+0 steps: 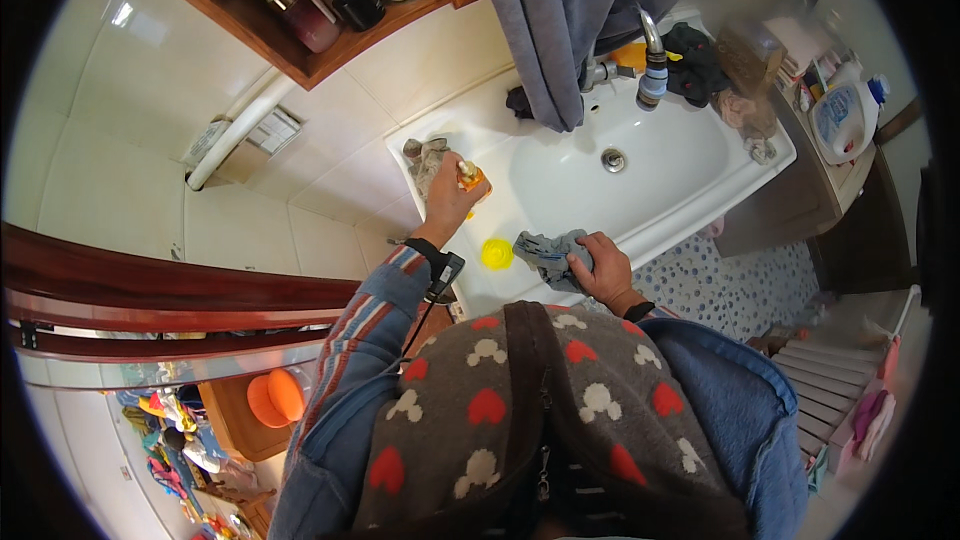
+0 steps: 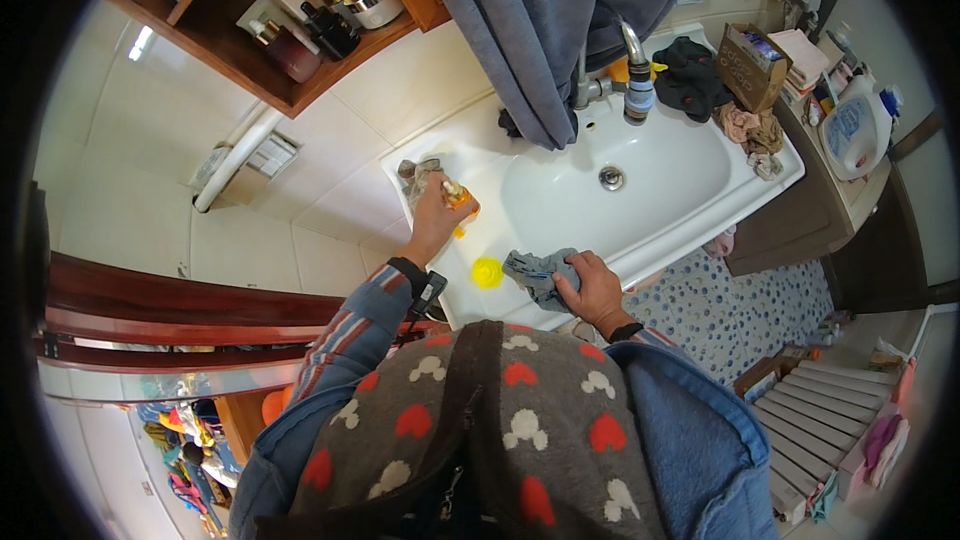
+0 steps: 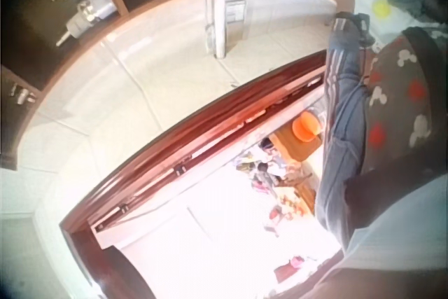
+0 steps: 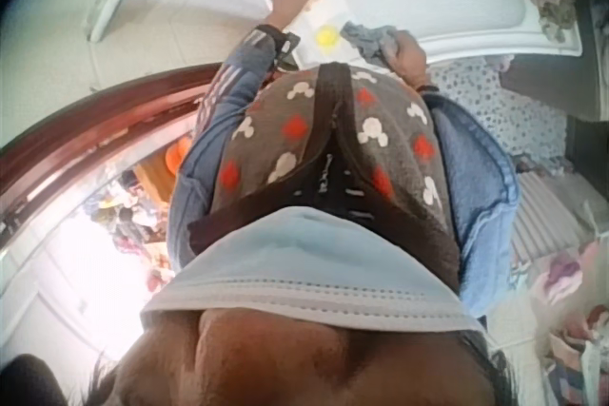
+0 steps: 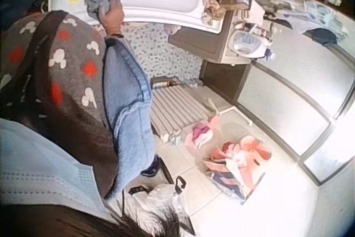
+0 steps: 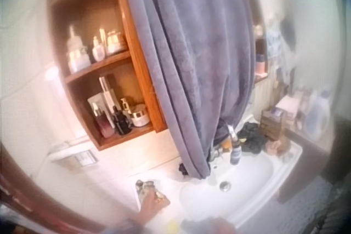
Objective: The person removes various cosmetic bottles and jars from a wall-mounted wooden cabinet, places them on the sink, and then returns them to the cabinet. The person uses a cloth to wipe the cabinet interior and some items during the process.
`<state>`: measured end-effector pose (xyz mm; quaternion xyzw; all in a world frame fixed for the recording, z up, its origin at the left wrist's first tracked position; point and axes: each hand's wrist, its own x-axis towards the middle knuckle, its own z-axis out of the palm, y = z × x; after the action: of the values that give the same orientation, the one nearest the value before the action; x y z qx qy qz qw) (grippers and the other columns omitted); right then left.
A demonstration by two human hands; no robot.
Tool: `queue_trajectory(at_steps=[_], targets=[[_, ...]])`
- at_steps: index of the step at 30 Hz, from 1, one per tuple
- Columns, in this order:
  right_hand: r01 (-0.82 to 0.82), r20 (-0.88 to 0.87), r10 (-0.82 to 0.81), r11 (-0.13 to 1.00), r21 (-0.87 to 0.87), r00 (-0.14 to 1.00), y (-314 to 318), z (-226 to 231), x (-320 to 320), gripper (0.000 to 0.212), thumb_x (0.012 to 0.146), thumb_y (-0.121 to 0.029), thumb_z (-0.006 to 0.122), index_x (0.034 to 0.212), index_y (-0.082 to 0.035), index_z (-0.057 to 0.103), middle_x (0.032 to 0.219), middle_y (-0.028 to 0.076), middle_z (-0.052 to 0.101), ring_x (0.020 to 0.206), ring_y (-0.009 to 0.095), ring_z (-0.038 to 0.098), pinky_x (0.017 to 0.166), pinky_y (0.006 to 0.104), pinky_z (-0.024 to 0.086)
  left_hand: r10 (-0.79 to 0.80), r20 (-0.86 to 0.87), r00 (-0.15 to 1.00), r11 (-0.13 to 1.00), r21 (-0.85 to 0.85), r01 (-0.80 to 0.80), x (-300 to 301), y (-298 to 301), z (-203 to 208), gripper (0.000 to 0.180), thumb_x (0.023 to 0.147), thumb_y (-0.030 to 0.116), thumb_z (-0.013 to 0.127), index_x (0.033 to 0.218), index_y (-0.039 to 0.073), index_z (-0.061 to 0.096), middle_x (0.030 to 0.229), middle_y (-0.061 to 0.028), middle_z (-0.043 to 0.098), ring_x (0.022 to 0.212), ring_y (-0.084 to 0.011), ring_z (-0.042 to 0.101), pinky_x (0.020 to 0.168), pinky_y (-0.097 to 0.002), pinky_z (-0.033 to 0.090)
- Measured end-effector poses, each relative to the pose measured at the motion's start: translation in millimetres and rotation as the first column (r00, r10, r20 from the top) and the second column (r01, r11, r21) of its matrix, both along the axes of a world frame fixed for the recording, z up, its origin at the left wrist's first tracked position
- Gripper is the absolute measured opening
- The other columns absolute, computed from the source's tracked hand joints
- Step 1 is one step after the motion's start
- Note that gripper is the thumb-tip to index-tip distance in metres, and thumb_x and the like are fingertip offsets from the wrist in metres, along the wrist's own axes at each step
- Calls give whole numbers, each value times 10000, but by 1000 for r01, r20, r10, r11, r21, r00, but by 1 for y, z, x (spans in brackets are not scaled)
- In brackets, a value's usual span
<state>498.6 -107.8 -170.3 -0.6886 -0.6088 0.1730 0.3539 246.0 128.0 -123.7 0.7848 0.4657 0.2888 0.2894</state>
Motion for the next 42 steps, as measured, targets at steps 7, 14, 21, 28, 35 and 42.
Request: queue_trajectory(at_steps=[7,14,21,28,35,42], targets=[[1,14,-1,1000,-3,1000,0,1,0,434,921,-416,687,1125,-34,712,1069,163,674,976,380,674,819,459,566,-7,-67,998,999,42,10,5,10,-24,505,822,257,841,1112,51,482,925,-219,626,879,-430,653,781,-490,517],[2,4,-2,1000,-4,1000,-2,2,0,416,922,-409,690,1105,-36,709,1047,165,664,979,391,662,811,464,558,-28,-156,987,998,45,36,1,17,-43,488,823,223,827,1132,45,495,1005,-242,622,962,-463,621,826,-520,498],[-2,-2,2,999,50,1000,-8,-5,1,462,936,-453,689,1146,-42,713,1028,181,660,982,400,651,835,491,544,-69,-123,990,980,178,91,-11,19,-80,507,870,290,818,1205,45,526,1025,-214,597,945,-388,608,829,-470,501],[2,-173,21,992,129,985,-12,-4,5,399,923,-386,741,1123,-42,755,1013,173,691,935,356,684,837,424,557,-94,-125,988,937,325,130,-21,0,-40,733,894,364,804,1432,-16,483,1324,-259,559,1233,-436,559,1052,-472,481],[-44,-122,75,971,235,990,49,74,30,304,889,-293,813,1086,-72,740,947,122,679,806,264,677,706,354,556,-6,-69,998,995,97,13,-64,-41,18,608,900,330,788,1389,70,536,1268,-182,598,1122,-386,635,884,-464,566],[-358,266,240,594,720,933,179,366,26,212,932,-71,714,1142,-51,697,959,90,625,762,218,638,680,329,531,378,35,925,819,453,-352,-58,-90,-43,530,845,229,788,1321,89,601,1116,-160,621,1003,-380,616,787,-494,540]])
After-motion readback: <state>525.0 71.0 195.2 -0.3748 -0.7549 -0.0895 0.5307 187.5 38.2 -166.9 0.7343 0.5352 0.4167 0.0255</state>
